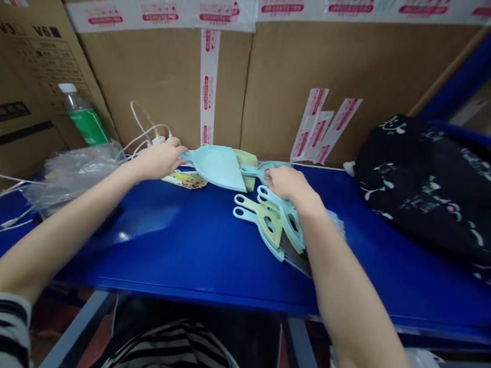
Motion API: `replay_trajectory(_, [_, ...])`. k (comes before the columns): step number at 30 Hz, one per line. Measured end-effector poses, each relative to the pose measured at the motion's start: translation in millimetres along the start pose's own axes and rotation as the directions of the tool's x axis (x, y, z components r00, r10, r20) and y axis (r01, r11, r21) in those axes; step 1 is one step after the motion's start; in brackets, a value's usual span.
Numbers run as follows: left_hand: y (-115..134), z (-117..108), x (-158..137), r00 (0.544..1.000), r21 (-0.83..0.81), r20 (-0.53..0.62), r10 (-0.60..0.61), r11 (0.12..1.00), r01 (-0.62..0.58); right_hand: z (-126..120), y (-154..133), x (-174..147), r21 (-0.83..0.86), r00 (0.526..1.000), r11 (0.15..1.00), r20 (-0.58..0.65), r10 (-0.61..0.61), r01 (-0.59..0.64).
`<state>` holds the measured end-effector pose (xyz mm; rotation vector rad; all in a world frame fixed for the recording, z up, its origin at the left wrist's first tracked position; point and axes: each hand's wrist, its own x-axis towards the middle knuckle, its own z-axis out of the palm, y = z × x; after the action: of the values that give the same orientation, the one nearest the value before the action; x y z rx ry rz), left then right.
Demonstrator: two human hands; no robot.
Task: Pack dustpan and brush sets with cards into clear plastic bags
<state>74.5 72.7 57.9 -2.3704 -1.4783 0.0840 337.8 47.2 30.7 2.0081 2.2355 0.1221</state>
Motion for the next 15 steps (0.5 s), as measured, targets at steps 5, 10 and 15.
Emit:
replay_trajectory(5, [10.2,0.1,34.3,0.999,-0.002,0.027,-0.022,1.000,0.022,4.5,3.5,0.6,0.004,0.989,0.997,-0.123,0.079,-0.079])
replay_trajectory(10, [9.1,-1.7,59.1,1.000,-0.031,-0.005,0.008,0.999,-0.008,8.6,7.0,0.3,0.025,0.970,0.985,-0.168,0.173,-0.171])
replay_trajectory(15, [-3.1,2.2,73.1,0.998,-0.066,-0.047,0.042,0.997,-0.045,12.6,9.4,0.6,0.058,0.957,0.978,-0.202,0.208,-0.200])
